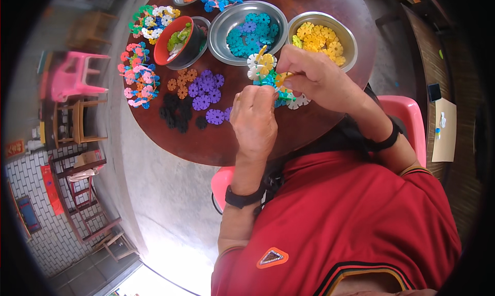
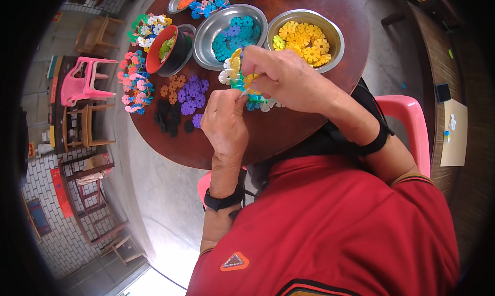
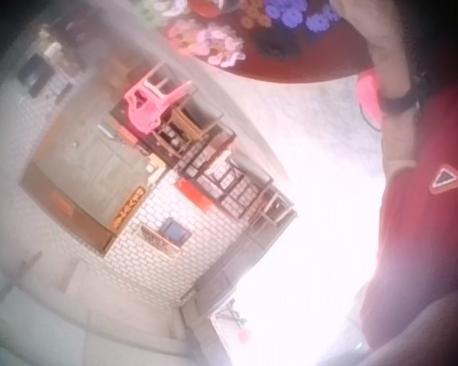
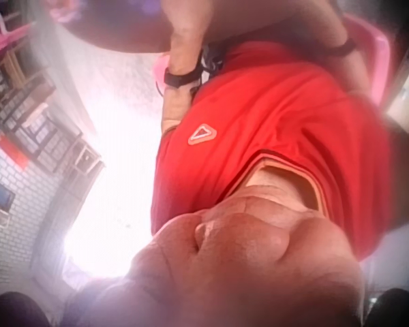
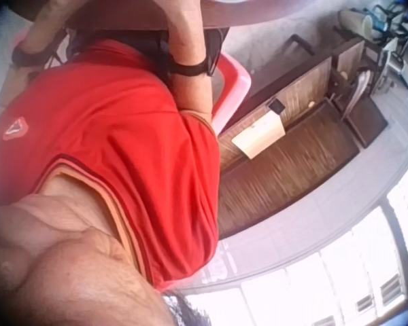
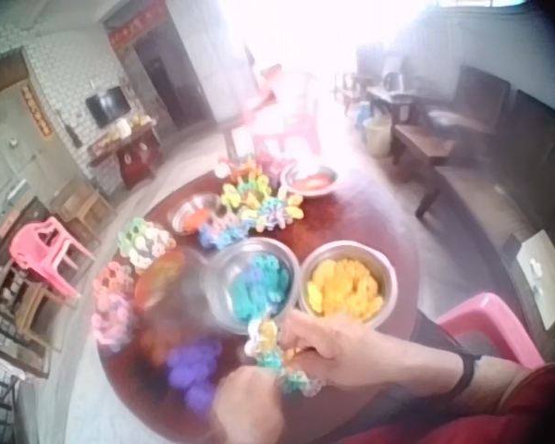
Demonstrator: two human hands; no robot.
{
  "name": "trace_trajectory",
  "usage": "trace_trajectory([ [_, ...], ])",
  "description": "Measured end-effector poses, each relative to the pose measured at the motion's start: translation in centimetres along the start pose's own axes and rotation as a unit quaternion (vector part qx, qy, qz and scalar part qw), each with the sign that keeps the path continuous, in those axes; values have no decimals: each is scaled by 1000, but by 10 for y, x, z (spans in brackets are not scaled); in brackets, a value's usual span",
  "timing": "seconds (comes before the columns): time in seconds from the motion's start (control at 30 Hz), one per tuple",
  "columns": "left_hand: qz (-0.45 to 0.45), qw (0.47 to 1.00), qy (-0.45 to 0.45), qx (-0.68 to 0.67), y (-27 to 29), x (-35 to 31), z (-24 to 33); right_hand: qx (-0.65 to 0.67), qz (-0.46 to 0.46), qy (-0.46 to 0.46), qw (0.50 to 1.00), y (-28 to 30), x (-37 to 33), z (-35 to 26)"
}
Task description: Assemble a colorful structure using snowflake-shaped interlocking blocks.
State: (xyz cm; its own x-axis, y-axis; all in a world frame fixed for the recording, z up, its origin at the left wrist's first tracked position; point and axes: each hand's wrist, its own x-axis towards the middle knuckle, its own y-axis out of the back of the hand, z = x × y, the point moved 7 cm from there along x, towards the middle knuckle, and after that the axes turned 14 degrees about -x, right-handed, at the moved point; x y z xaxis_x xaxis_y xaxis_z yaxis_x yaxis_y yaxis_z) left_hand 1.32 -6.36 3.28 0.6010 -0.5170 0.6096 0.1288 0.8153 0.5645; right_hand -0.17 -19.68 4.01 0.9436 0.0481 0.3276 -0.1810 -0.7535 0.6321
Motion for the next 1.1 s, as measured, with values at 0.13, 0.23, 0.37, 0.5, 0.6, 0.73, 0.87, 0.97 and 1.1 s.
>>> trace_trajectory([
  [0.13, 23, 999, 1, -25, 3, 1, -5, 29, 14, -15, 999, -4, -2, 1],
  [0.23, 46, 998, 19, -40, 4, 1, -10, 60, -30, -61, 996, 4, 1, 6],
  [0.37, 35, 990, 83, -105, 6, 0, -23, -141, 54, -27, 988, 56, -2, 36],
  [0.5, 28, 985, 130, -108, 5, 0, -35, -391, 31, -61, 918, 68, -19, 81],
  [0.6, 32, 980, 158, -113, 4, -3, -36, -453, -48, -115, 883, 56, -22, 89],
  [0.73, 61, 924, 298, -233, 0, -9, -39, -458, -93, -152, 871, 44, -18, 95],
  [0.87, -12, 963, 222, -150, -5, -7, -31, -440, -27, -152, 885, 47, -20, 93],
  [0.97, -28, 971, 166, -171, -6, -4, -19, -436, 33, -114, 892, 48, -21, 87],
  [1.1, -45, 984, 102, -138, -8, -1, -11, -448, 16, -107, 887, 44, -18, 90],
])
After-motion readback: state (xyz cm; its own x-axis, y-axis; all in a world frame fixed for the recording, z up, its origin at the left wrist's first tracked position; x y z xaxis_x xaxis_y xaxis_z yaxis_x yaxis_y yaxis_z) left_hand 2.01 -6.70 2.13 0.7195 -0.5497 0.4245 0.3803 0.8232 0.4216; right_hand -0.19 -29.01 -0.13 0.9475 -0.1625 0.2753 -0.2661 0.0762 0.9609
